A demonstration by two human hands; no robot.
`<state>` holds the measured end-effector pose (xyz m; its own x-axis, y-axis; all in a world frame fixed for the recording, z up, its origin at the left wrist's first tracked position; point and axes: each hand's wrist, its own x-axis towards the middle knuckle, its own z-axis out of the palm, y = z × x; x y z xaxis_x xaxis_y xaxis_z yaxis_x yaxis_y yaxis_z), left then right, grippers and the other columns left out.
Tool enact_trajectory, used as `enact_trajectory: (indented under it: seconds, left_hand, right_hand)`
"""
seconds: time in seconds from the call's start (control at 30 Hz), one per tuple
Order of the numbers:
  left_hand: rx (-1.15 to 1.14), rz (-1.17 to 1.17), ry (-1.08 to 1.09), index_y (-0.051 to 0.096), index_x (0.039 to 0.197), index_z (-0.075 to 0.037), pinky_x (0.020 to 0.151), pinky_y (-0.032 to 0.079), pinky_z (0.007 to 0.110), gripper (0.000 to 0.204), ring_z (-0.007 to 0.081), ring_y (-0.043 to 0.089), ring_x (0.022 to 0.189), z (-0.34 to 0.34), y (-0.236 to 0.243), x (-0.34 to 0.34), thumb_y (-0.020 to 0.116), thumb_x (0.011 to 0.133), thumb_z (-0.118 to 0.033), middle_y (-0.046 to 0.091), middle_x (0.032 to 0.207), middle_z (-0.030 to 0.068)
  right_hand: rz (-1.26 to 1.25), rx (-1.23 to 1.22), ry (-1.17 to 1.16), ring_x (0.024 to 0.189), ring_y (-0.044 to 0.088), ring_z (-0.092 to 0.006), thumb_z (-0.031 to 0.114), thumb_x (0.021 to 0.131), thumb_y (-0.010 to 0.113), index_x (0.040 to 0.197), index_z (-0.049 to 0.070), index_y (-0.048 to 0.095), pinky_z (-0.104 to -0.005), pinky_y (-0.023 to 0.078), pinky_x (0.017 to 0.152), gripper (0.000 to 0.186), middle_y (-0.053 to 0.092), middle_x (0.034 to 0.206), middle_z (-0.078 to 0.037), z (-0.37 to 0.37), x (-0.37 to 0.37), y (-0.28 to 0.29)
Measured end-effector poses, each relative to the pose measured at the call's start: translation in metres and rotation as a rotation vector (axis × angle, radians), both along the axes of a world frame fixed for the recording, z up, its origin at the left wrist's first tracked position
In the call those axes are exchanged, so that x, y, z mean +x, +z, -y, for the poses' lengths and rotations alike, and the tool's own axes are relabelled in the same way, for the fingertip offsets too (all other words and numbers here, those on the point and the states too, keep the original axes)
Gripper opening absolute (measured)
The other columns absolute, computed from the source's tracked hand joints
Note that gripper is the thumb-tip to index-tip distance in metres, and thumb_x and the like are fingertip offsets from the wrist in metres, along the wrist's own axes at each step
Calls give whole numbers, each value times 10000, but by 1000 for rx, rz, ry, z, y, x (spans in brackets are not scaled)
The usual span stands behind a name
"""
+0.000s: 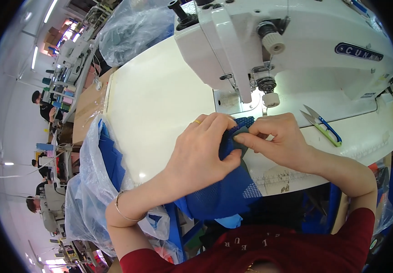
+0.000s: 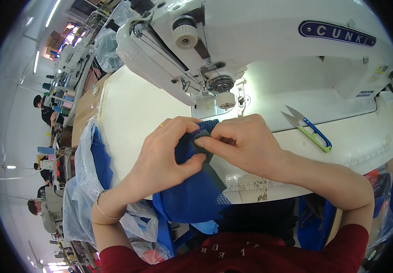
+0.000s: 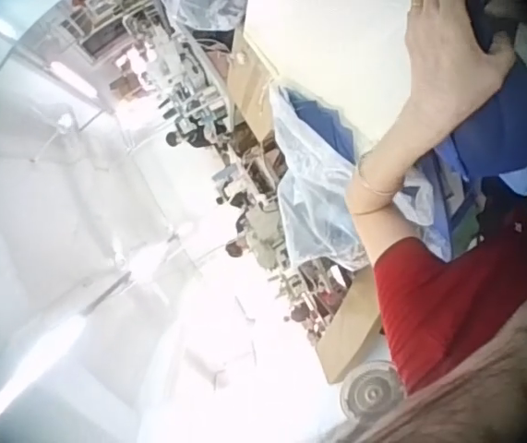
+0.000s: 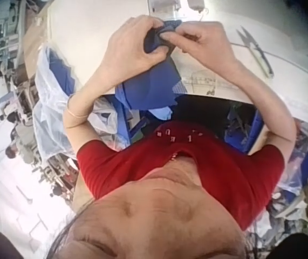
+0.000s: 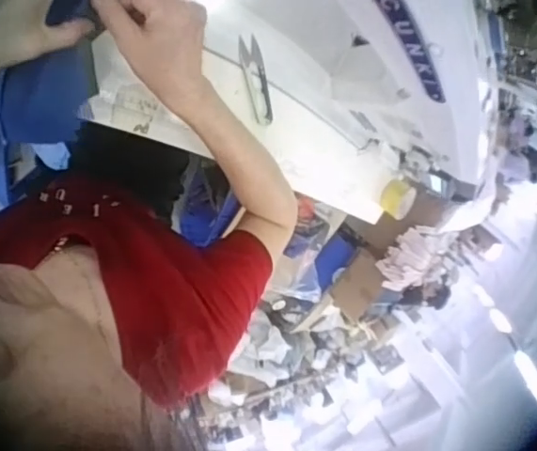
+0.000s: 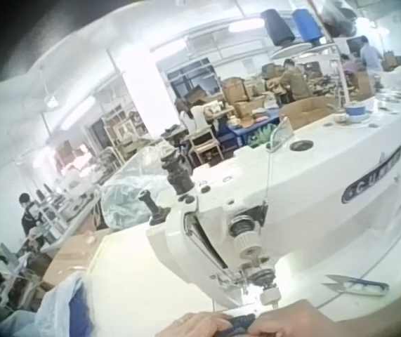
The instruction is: Sewing together fabric and mesh pieces using an industrial sewing machine to construct a bag.
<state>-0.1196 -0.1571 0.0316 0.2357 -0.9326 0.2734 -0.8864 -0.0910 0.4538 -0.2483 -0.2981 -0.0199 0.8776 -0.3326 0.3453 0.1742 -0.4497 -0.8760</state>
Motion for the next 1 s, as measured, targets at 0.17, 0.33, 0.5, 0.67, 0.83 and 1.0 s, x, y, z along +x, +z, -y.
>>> enact_trajectory:
  seconds: [0.17,0.33,0.5,0.67,0.83,1.0]
  left_hand:
    - [141,-402,-64,663,863,14,690,476,339,177,246,603,768,-2,10,23,716,762,-121,648,807,113]
    - [101,-456,-25,667,872,14,733,465,335,141,234,608,769,-7,4,19,685,823,-117,655,821,117]
    - [45,-195,-106,629,869,2,817,436,371,107,280,600,766,-4,-2,17,650,844,-100,642,802,122]
    - [-47,-248,18,641,878,-14,806,436,341,115,248,606,738,-1,-10,4,691,813,-96,654,792,95]
    - [-63,-396,80,664,870,-34,788,432,313,116,217,612,713,1,-14,5,724,787,-88,672,779,70]
    - [-15,-275,110,697,913,-26,763,440,260,89,119,575,779,-6,-11,11,691,828,-49,684,834,45]
  right_hand:
    - [35,116,82,517,568,-108,191,821,741,723,-3,658,-250,428,475,233,619,606,-79,6,0,-5]
    - [74,163,120,563,604,-101,197,808,756,728,-7,638,-225,474,521,249,640,644,-80,5,2,-7]
    - [-12,170,16,532,579,-102,179,800,752,690,-8,615,-236,446,493,256,616,598,-74,0,-2,-6]
    - [-5,88,1,506,563,-120,180,790,753,672,2,607,-250,433,481,259,598,573,-70,1,-1,-8]
    - [7,-3,10,515,581,-141,187,794,750,700,9,626,-257,446,495,237,611,599,-78,1,-1,-9]
    - [12,380,13,610,619,-84,149,844,717,802,-9,655,-222,484,556,175,656,687,-54,-1,3,-12]
